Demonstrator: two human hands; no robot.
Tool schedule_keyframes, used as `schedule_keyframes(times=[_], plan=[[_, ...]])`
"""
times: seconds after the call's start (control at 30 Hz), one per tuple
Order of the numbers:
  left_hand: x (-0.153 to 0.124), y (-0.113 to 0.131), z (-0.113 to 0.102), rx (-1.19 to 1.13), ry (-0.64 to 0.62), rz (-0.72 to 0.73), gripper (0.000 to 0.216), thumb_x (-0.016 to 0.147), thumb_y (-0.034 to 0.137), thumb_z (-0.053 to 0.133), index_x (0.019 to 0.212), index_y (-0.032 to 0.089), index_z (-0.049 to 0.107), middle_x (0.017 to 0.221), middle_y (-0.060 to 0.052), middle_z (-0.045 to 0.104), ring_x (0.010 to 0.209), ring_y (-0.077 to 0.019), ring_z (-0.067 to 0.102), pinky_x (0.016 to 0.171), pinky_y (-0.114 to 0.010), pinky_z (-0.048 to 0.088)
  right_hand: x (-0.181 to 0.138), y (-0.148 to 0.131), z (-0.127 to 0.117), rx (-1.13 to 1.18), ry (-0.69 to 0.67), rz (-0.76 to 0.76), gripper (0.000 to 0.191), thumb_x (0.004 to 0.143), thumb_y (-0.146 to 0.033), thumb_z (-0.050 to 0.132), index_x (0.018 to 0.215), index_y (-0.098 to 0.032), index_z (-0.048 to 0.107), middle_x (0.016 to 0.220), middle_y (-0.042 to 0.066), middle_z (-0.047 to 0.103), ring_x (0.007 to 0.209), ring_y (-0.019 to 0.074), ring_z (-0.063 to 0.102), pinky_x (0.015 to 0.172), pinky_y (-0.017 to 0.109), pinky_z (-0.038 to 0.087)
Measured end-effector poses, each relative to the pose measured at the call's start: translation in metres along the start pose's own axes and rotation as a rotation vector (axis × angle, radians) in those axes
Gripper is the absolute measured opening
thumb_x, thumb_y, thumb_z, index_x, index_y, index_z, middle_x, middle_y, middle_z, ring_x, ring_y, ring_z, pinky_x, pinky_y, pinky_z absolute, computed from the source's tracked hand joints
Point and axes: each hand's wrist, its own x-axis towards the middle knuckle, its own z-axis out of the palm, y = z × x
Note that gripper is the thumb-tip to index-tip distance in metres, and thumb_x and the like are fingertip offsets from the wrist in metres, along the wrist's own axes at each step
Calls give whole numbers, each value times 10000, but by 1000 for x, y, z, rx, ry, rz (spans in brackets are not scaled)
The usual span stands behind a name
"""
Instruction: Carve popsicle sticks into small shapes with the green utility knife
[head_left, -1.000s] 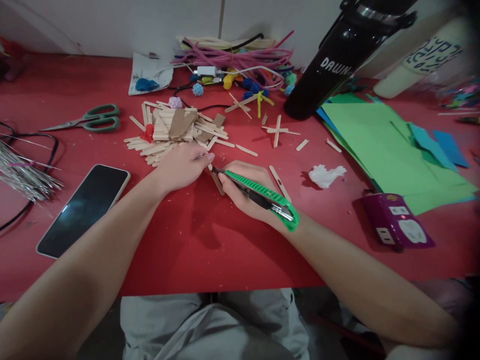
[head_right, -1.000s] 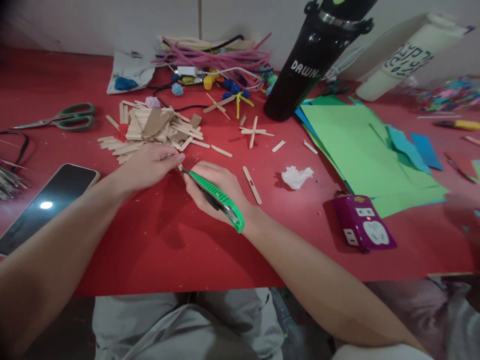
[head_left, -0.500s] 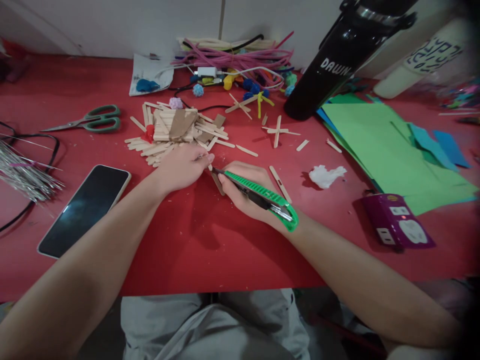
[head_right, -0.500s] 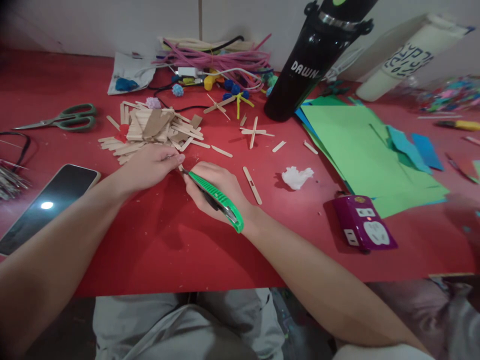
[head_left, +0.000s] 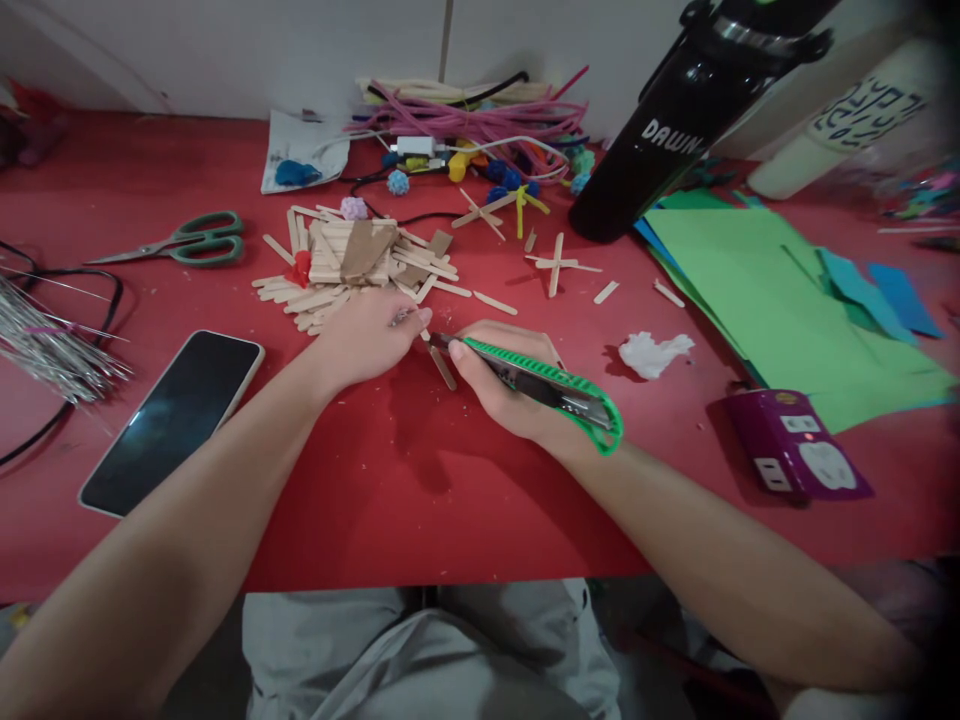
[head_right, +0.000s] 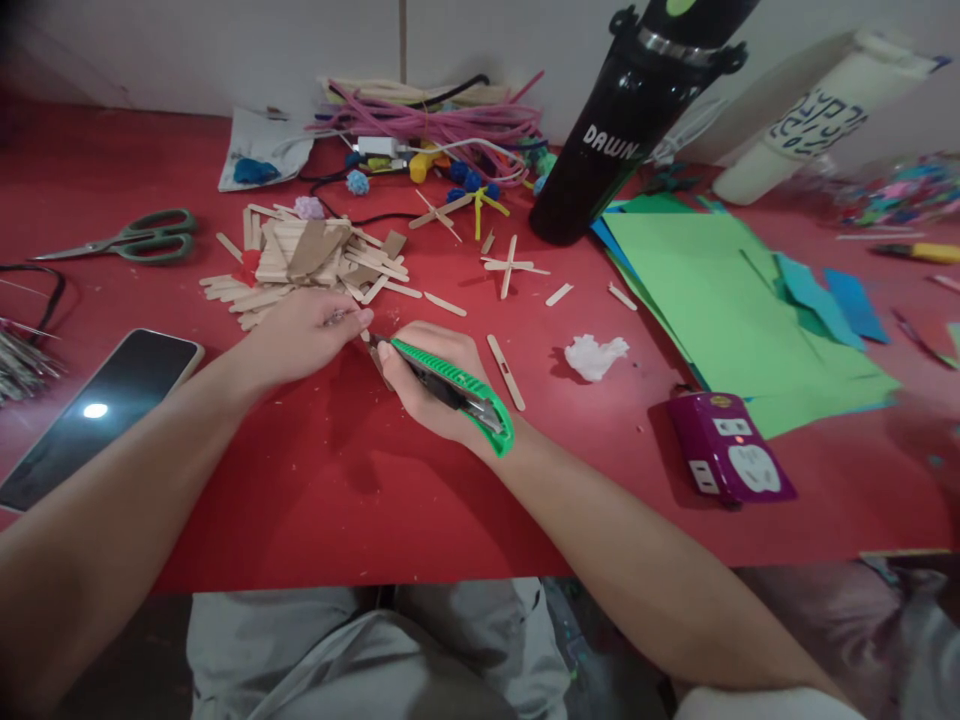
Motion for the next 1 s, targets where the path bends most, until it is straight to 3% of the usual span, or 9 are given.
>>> schedule_keyframes(times=[0.2,0.3,0.47,0.53,0.63,0.73,0.83,1.0], plan=[[-1,1,0,0,5,-23,370,931,436,463,636,214,479,637,-28,526,615,-180,461,605,-337,296,-3,-4,-10,-91,60,86,304,1035,-359,518,777,-222,604,762,18,639,742,159,617,724,311,488],[-1,-1,1,-42,19,-9,363,931,438,468,650,210,499,630,-14,513,615,-169,455,597,-327,297,-4,-4,-12,-71,12,149,306,1026,-400,545,799,-222,646,802,21,679,792,168,652,778,318,519],[-1,1,3,-204,102,2,350,910,398,512,626,195,480,594,19,426,599,-133,401,600,-303,316,0,7,-10,62,41,199,292,993,-413,593,814,-227,729,1093,46,750,1057,216,697,1001,390,538],[-2,1,3,-283,140,-27,336,900,385,536,628,192,489,583,28,405,585,-122,378,586,-295,309,1,16,-9,182,88,273,261,961,-451,629,882,-237,756,1156,47,745,1038,228,714,955,409,582],[-3,2,4,-391,200,-79,363,909,423,542,630,194,505,559,34,380,554,-115,340,547,-292,279,2,27,-5,428,124,470,309,893,-532,684,989,-246,749,1092,49,760,965,243,739,806,402,644],[-3,2,5,-444,249,-90,373,925,440,528,648,192,548,554,33,380,545,-113,333,536,-290,277,3,30,-2,597,140,588,334,842,-558,719,924,-234,728,910,42,758,849,241,751,761,411,658],[-3,3,4,-416,262,-78,354,923,433,537,686,184,621,559,27,420,568,-118,369,558,-281,314,7,30,-3,639,266,578,299,821,-523,750,875,-232,705,864,28,736,831,228,745,791,419,662],[-4,4,1,-320,202,-48,393,903,496,565,715,172,684,622,0,558,620,-128,447,598,-273,356,13,38,-13,640,465,540,272,812,-478,765,877,-226,685,945,29,735,987,212,728,954,399,634]])
